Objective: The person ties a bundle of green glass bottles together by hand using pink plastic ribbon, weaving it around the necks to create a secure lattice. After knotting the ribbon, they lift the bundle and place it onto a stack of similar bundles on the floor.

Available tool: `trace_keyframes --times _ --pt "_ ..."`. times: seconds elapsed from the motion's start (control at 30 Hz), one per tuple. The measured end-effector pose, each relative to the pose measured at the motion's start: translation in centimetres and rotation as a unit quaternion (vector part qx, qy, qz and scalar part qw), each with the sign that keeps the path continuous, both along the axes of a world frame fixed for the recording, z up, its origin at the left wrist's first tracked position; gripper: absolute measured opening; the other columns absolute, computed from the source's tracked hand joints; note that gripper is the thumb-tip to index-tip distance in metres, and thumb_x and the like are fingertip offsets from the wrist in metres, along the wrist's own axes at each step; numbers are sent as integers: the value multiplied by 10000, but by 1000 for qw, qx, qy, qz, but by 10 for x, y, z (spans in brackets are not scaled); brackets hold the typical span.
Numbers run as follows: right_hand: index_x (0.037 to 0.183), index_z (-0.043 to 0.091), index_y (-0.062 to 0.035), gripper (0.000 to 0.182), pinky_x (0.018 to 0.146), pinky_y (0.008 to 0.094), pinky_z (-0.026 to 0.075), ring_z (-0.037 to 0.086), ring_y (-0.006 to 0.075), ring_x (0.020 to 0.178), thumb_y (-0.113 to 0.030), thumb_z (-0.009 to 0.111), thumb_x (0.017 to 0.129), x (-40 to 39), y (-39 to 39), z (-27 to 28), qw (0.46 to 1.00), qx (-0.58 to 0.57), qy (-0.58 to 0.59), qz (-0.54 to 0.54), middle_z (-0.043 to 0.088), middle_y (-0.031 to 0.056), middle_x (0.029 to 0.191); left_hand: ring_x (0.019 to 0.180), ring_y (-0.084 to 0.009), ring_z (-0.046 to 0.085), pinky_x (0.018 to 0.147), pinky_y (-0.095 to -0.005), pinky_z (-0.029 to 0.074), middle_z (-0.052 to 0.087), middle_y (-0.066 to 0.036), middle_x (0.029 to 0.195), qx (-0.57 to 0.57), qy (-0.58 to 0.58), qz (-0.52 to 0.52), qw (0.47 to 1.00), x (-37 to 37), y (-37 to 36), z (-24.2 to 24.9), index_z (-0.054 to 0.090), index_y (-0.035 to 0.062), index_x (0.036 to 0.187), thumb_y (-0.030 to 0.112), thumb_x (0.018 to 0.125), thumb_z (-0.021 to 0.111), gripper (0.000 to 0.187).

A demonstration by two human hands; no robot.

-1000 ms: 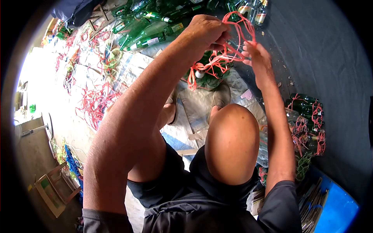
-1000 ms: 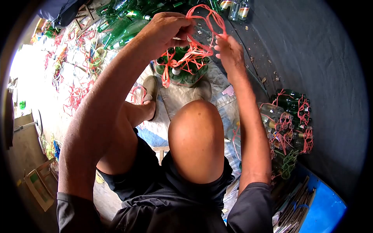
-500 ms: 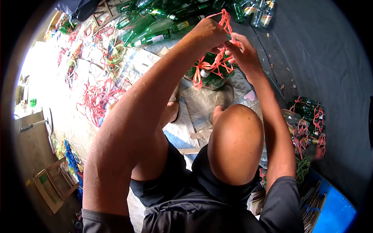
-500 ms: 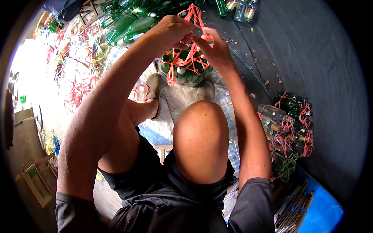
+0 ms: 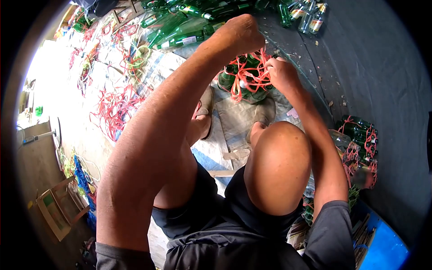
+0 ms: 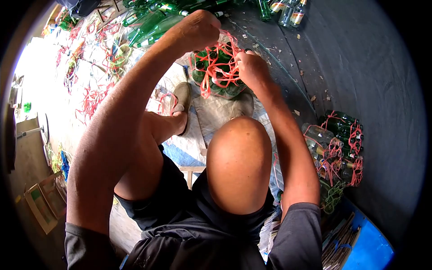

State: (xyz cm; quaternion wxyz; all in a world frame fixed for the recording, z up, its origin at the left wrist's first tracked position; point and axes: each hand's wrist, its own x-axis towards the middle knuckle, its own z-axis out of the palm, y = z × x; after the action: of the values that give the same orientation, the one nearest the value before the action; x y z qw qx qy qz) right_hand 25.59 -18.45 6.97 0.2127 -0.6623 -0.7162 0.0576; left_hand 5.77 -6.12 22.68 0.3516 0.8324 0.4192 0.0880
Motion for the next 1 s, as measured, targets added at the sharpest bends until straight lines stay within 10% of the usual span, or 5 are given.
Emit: trace_keyframes --times 0.17,0.3,0.4,0.57,1.0 --pt "1043 745 -118 102 832 530 576 708 413 1006 -114 674 970 1 -8 10 997 -54 20 -42 705 161 1019 850 -432 763 792 -481 615 755 -273 882 128 24 -59 990 9 28 -12 785 -44 902 256 733 733 349" --pt "1024 746 -79 149 818 483 569 696 389 941 -42 632 936 2 -9 7 998 -44 21 -40 704 154 979 709 -350 712 628 -464 532 698 -75 664 573 163 -276 754 -12 30 -13 758 56 726 118 781 703 100" --pt "1021 744 -76 138 823 480 573 698 384 947 -44 647 929 4 -9 3 999 -46 -2 -25 700 152 970 687 -297 710 608 -438 522 693 -74 662 301 -33 -117 946 -13 28 -15 761 61 688 128 756 729 101" --pt "1039 739 -77 144 890 547 560 670 446 1043 -100 695 903 1 -8 16 993 -83 -60 -58 664 195 1089 669 -266 700 586 -427 513 684 -60 653 580 150 -263 756 -19 16 7 772 69 672 129 723 750 82" --pt "1414 607 -154 535 1060 594 528 623 493 1255 -226 698 892 -21 10 26 971 -211 -109 -12 622 262 1381 877 -437 739 747 -505 542 718 -268 868 118 -145 -1 982 -42 -32 79 777 -24 862 78 796 697 145"
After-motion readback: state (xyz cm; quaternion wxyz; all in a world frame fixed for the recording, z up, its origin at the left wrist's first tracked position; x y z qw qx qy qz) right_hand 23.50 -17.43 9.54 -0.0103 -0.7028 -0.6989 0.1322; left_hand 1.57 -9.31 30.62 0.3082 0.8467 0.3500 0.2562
